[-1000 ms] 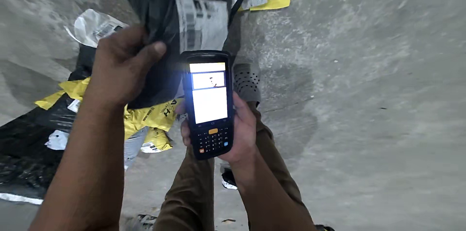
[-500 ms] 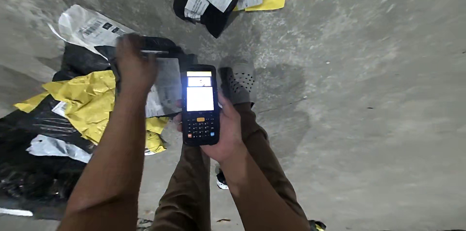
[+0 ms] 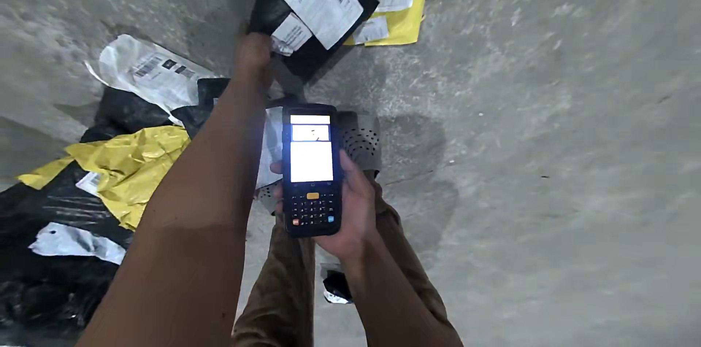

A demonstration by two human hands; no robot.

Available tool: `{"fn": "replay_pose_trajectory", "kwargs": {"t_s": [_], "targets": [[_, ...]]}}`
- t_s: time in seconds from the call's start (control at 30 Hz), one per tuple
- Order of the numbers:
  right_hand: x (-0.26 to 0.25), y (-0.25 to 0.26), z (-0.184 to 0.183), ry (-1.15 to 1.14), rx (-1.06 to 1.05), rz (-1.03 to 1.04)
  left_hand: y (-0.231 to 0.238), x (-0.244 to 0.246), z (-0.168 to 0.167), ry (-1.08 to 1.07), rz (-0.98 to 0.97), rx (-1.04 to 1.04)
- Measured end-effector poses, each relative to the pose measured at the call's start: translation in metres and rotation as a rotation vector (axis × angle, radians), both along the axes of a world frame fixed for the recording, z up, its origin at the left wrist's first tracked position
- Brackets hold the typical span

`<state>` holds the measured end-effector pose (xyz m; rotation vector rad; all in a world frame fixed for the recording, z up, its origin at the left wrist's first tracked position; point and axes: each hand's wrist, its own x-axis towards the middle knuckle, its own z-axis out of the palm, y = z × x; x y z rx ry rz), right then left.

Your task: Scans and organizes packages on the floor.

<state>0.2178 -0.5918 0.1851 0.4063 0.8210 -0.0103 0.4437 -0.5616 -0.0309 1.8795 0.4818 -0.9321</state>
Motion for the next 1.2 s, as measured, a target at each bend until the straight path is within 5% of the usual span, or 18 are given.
{"fn": "replay_pose_trajectory", "kwargs": {"t_s": [0.33, 0.63, 0.73, 0.87, 0.93, 1.0, 1.2], "targets": [[0.002, 0.000, 0.001, -0.114, 0.055, 0.002, 0.023, 0.038, 0.026, -0.250, 0.059, -0.086], [0.001, -0.002, 0.001, -0.139, 0.052, -0.010, 0.021, 0.059, 0.045, -0.351, -0.103, -0.104], [0.000, -0.004, 0.001, -0.093, 0.039, -0.022, 0.020, 0.072, 0.067, -0.315, -0.362, -0.007], [-0.002, -0.012, 0.000, -0.051, 0.035, -0.065, 0.004, 0.090, 0.091, -0.052, -1.199, 0.299], [-0.003, -0.015, 0.001, -0.022, 0.039, -0.108, -0.007, 0.075, 0.073, 0.069, -1.389, 0.366], [-0.006, -0.017, 0.000, -0.011, 0.025, -0.153, -0.018, 0.047, 0.049, 0.084, -1.289, 0.274], [-0.015, -0.025, -0.003, -0.051, 0.009, -0.223, -0.093, -0.039, -0.016, 0.237, -0.257, -0.038]]}}
